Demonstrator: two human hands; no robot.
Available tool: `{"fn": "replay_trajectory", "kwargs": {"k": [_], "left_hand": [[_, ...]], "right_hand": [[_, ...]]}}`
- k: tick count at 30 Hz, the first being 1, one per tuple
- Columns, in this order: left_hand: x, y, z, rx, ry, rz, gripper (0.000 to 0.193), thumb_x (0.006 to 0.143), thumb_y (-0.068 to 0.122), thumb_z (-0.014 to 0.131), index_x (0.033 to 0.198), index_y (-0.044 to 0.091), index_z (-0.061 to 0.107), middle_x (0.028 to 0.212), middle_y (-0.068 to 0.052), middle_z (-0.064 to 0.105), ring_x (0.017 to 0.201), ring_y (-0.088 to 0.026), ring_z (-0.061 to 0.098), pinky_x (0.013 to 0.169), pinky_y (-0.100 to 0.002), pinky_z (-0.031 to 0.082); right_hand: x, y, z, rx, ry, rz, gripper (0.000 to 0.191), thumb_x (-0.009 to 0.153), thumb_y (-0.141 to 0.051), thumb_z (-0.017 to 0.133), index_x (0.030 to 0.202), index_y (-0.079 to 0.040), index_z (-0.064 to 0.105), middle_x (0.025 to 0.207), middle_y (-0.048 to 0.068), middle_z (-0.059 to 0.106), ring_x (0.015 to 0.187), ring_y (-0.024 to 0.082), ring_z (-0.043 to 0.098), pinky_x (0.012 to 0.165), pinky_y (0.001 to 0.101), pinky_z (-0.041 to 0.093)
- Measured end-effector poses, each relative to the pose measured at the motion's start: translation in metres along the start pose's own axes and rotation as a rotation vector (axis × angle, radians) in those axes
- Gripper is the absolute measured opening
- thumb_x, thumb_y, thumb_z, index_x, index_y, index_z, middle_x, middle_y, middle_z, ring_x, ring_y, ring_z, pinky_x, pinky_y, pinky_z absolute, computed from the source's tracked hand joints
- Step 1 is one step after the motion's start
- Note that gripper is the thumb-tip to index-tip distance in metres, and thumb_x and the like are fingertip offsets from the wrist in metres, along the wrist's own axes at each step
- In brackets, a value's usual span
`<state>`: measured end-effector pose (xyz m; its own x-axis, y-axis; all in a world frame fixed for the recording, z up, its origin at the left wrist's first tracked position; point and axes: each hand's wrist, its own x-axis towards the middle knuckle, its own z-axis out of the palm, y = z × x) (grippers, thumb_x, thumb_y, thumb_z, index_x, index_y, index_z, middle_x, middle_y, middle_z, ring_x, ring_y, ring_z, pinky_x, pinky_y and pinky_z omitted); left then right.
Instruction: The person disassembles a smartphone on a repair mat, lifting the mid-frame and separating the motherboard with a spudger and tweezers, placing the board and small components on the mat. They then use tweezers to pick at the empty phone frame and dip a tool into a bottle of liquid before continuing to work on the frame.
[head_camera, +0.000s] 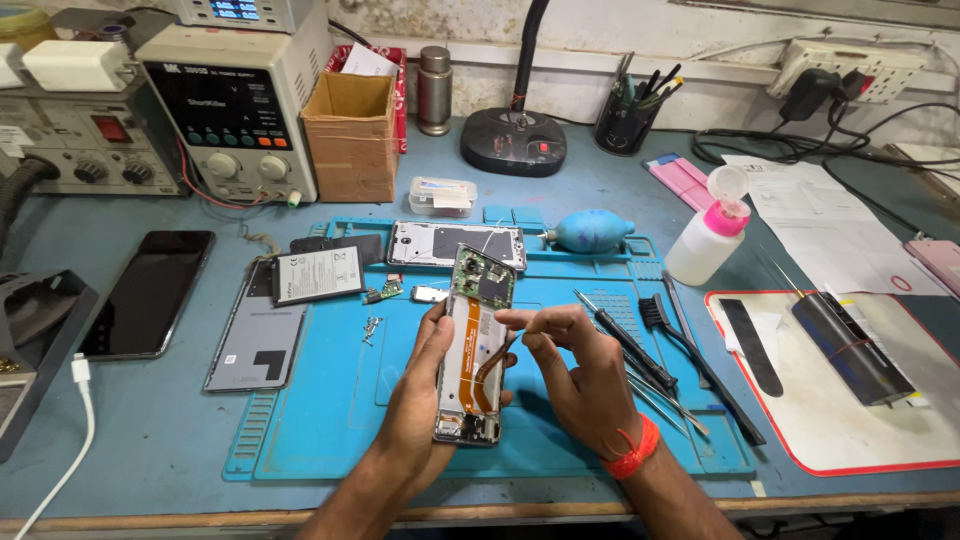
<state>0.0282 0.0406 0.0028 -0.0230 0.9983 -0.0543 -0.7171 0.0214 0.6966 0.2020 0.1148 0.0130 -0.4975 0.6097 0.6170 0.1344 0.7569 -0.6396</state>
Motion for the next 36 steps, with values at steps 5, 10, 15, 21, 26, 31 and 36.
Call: {"fn": "replay_trajectory", "kwargs": {"k": [5, 10, 15, 21, 26, 31, 36], "left_hand": [[-0.002, 0.001, 0.002, 0.003, -0.053, 0.000, 0.046, 0.104, 0.043, 0.037, 0.143, 0.019, 0.042, 0.117, -0.009, 0.064, 0.097, -0.019, 0.068, 0.075, -0.039, 0.062], [-0.002, 0.000, 0.002, -0.048, -0.116, 0.019, 0.045, 0.107, 0.041, 0.037, 0.144, 0.017, 0.041, 0.111, -0.010, 0.064, 0.092, -0.018, 0.068, 0.075, -0.037, 0.062], [-0.001, -0.002, 0.001, -0.005, -0.078, -0.011, 0.044, 0.104, 0.040, 0.036, 0.143, 0.019, 0.041, 0.110, -0.008, 0.066, 0.092, -0.016, 0.069, 0.074, -0.037, 0.062], [0.000, -0.007, -0.001, -0.040, -0.069, 0.084, 0.044, 0.107, 0.039, 0.040, 0.143, 0.014, 0.044, 0.111, -0.008, 0.063, 0.094, -0.017, 0.066, 0.078, -0.034, 0.059], [0.001, -0.010, -0.003, -0.049, 0.038, 0.150, 0.041, 0.106, 0.035, 0.042, 0.141, 0.014, 0.046, 0.113, -0.006, 0.062, 0.098, -0.016, 0.064, 0.081, -0.033, 0.057], [0.001, -0.011, -0.004, -0.040, 0.052, 0.155, 0.038, 0.106, 0.037, 0.040, 0.136, 0.014, 0.046, 0.113, -0.007, 0.062, 0.094, -0.016, 0.064, 0.077, -0.035, 0.058], [0.002, -0.009, -0.005, -0.021, 0.084, 0.150, 0.035, 0.107, 0.036, 0.039, 0.134, 0.014, 0.046, 0.113, -0.008, 0.062, 0.094, -0.016, 0.064, 0.076, -0.035, 0.058]], "right_hand": [[0.002, -0.006, 0.003, 0.116, -0.045, 0.037, 0.043, 0.091, -0.005, 0.076, 0.125, -0.005, 0.050, 0.117, 0.009, 0.080, 0.090, 0.013, 0.073, 0.081, 0.0307, 0.059], [0.008, -0.014, 0.002, 0.099, -0.126, 0.152, 0.080, 0.075, -0.006, 0.088, 0.145, -0.009, 0.048, 0.113, 0.004, 0.077, 0.089, 0.011, 0.068, 0.077, 0.0274, 0.054], [0.007, -0.010, 0.002, -0.026, -0.146, 0.160, 0.054, 0.075, -0.003, 0.087, 0.127, -0.009, 0.073, 0.095, 0.004, 0.071, 0.082, 0.013, 0.065, 0.075, 0.0281, 0.054], [0.004, -0.005, 0.000, 0.253, -0.269, 0.249, 0.018, 0.087, -0.002, 0.081, 0.104, -0.003, 0.080, 0.100, 0.007, 0.074, 0.079, 0.016, 0.072, 0.068, 0.0288, 0.062], [0.007, -0.009, 0.001, 0.105, -0.246, 0.028, 0.009, 0.089, -0.004, 0.077, 0.098, -0.002, 0.074, 0.108, 0.008, 0.076, 0.089, 0.017, 0.073, 0.071, 0.0281, 0.063], [0.009, -0.011, 0.002, 0.038, -0.264, 0.028, 0.010, 0.090, -0.002, 0.073, 0.090, -0.002, 0.063, 0.109, 0.007, 0.077, 0.086, 0.018, 0.070, 0.072, 0.0303, 0.062], [0.007, -0.011, 0.000, 0.056, -0.295, 0.041, 0.012, 0.093, 0.001, 0.069, 0.091, -0.003, 0.057, 0.115, 0.009, 0.077, 0.078, 0.016, 0.071, 0.077, 0.0327, 0.061]]}}
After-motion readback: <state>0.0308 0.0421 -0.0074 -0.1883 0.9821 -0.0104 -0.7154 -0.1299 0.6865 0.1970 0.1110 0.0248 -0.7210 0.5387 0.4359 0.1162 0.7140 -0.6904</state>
